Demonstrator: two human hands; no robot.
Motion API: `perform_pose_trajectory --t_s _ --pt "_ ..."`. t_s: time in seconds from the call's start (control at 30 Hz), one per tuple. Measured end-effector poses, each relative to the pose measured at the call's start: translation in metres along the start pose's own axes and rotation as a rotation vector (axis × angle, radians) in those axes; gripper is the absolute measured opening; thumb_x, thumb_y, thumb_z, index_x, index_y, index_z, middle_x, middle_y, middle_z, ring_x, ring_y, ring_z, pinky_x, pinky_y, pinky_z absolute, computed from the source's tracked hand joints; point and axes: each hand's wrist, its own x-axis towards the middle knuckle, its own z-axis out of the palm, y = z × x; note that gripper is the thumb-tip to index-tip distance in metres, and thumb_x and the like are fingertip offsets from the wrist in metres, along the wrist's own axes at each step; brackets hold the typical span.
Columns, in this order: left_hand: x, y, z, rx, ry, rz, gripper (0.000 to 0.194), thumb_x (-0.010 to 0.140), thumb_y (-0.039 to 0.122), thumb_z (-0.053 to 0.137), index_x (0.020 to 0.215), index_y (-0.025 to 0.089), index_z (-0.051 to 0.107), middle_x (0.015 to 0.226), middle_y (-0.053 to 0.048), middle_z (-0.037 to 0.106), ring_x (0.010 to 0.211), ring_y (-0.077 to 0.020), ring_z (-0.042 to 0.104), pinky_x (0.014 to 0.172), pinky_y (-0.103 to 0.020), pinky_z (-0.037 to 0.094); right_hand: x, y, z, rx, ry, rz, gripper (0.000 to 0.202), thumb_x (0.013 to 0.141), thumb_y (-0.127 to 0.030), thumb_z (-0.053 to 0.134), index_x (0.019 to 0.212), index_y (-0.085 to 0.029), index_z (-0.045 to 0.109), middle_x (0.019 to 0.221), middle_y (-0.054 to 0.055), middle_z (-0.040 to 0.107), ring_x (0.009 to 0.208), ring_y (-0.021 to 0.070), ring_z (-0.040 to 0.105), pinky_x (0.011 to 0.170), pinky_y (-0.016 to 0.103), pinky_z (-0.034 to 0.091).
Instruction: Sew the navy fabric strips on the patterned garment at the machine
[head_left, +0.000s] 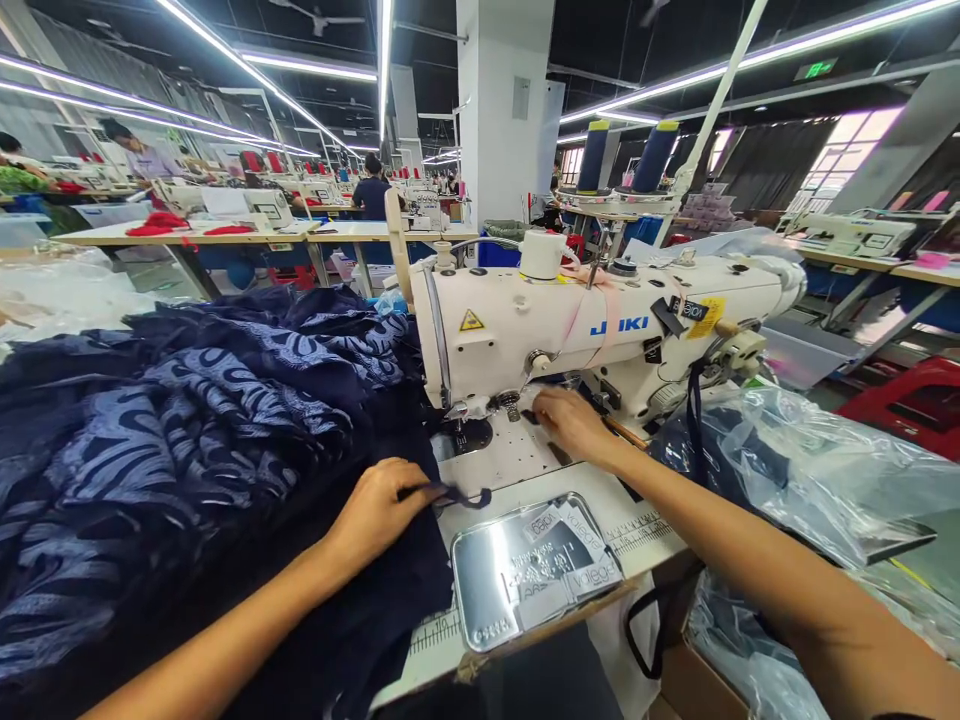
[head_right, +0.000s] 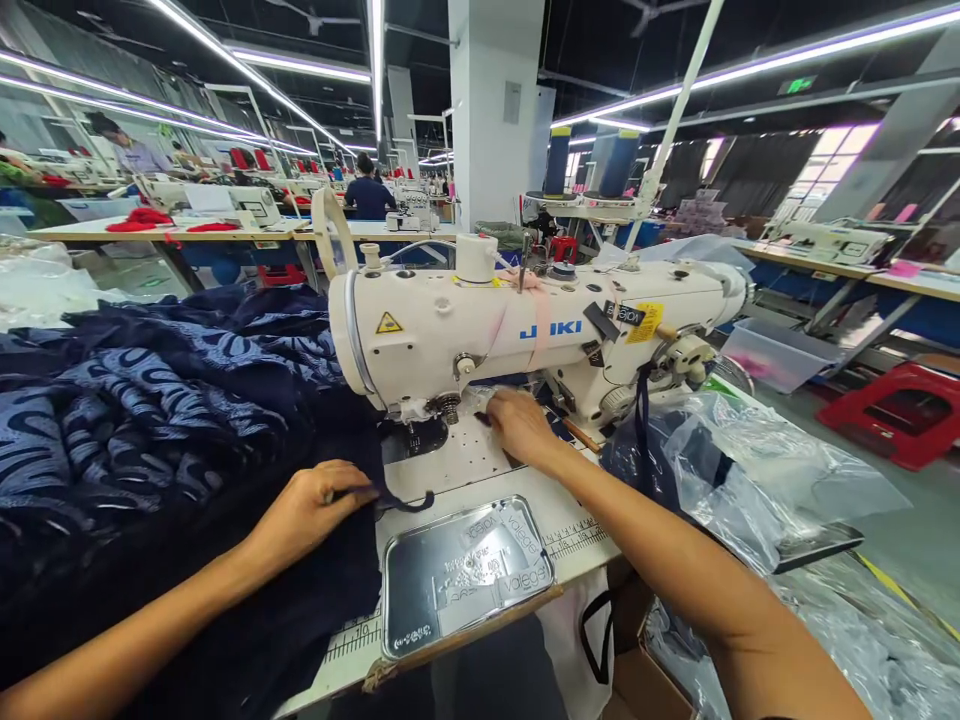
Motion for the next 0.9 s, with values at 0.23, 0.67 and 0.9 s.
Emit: perform_pose_trajectory --t_s 0.23,0.67,0.9 --pt "0.028 0.049 0.010 -0.398 -0.212 -0.384 0.016 0.070 0.015 0.045 0.061 0.013 0.057 0.052 0.000 0.053 0.058 -0.0171 0.056 0.056 -0.026 0.045 0.018 -0.023 -0.002 0.139 -0.338 -0.035 0.015 0.078 -0.013 0.047 0.076 -0.014 0.062 0.080 0.005 0.062 0.070 0.0146 0.055 0.057 0.022 0.034" --pt "0.025 -0.003 0.030 0.663 -0.128 0.377 0.032 0.074 -0.003 0.036 0.089 0.014 0.059 0.097 -0.007 0.061 0.090 -0.0193 0.053 0.076 -0.032 0.044 -0.019 -0.043 0.027 -0.114 0.019 -0.510 0.016 0.084 -0.008 0.042 0.084 -0.012 0.058 0.084 0.009 0.058 0.079 0.0182 0.051 0.073 0.030 0.036" --pt "0.004 0.001 0.029 0.629 -0.120 0.364 0.041 0.074 0.005 0.042 0.113 0.011 0.052 0.117 -0.009 0.056 0.105 -0.0242 0.049 0.087 -0.037 0.044 -0.009 -0.039 0.039 0.202 0.146 -0.319 0.007 0.081 -0.019 0.054 0.080 -0.013 0.058 0.080 0.005 0.058 0.077 0.0170 0.050 0.071 0.027 0.041"
